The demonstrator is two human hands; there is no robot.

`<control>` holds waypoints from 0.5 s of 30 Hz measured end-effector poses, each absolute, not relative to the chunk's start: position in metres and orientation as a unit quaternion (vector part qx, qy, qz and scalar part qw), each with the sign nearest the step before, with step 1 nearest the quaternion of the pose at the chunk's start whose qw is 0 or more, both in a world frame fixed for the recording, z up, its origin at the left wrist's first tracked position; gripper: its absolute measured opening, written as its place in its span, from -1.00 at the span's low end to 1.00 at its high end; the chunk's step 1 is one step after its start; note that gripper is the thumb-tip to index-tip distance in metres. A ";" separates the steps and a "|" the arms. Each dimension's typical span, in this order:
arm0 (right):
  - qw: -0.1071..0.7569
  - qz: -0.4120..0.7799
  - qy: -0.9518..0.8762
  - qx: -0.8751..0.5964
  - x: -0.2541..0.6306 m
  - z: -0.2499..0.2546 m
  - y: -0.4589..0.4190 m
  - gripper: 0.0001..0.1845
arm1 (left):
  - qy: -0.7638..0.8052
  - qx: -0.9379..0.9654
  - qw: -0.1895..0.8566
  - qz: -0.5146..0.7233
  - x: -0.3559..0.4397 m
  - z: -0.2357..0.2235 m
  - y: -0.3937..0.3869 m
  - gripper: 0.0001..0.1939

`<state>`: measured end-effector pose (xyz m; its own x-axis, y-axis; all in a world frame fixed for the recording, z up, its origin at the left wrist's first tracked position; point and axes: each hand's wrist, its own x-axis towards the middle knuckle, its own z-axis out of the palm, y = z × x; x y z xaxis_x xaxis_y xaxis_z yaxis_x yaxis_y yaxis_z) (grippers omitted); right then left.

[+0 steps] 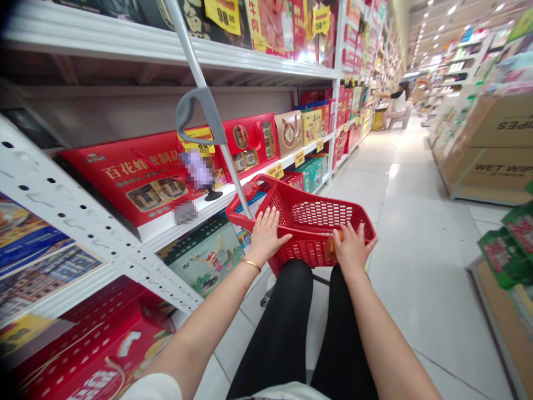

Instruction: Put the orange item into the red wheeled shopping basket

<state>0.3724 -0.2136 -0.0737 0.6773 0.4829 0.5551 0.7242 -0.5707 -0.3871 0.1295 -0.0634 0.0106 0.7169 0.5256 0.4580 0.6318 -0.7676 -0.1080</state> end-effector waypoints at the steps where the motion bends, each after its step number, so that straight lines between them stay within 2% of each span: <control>1: 0.306 -0.201 -0.354 -0.861 0.367 -0.073 -0.209 -0.45 | -0.318 -0.916 0.129 -0.206 0.130 0.010 -0.063 -0.01; 4: 0.322 -0.203 -0.423 -0.823 0.328 -0.066 -0.181 -0.44 | -0.321 -0.915 0.134 -0.206 0.130 0.011 -0.064 -0.09; 9: 0.341 -0.179 -0.522 -0.761 0.269 -0.046 -0.141 -0.46 | -0.312 -0.919 0.144 -0.194 0.128 0.015 -0.065 -0.10; 15: 0.293 -0.198 -0.464 -0.812 0.324 -0.055 -0.181 -0.47 | -0.310 -0.918 0.144 -0.200 0.128 0.015 -0.065 -0.07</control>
<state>0.3239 -0.1814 -0.0551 0.4904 0.6380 0.5937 0.8701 -0.3967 -0.2924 0.1281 -0.0649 0.0148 0.7281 0.5110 0.4569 0.6263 -0.7669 -0.1402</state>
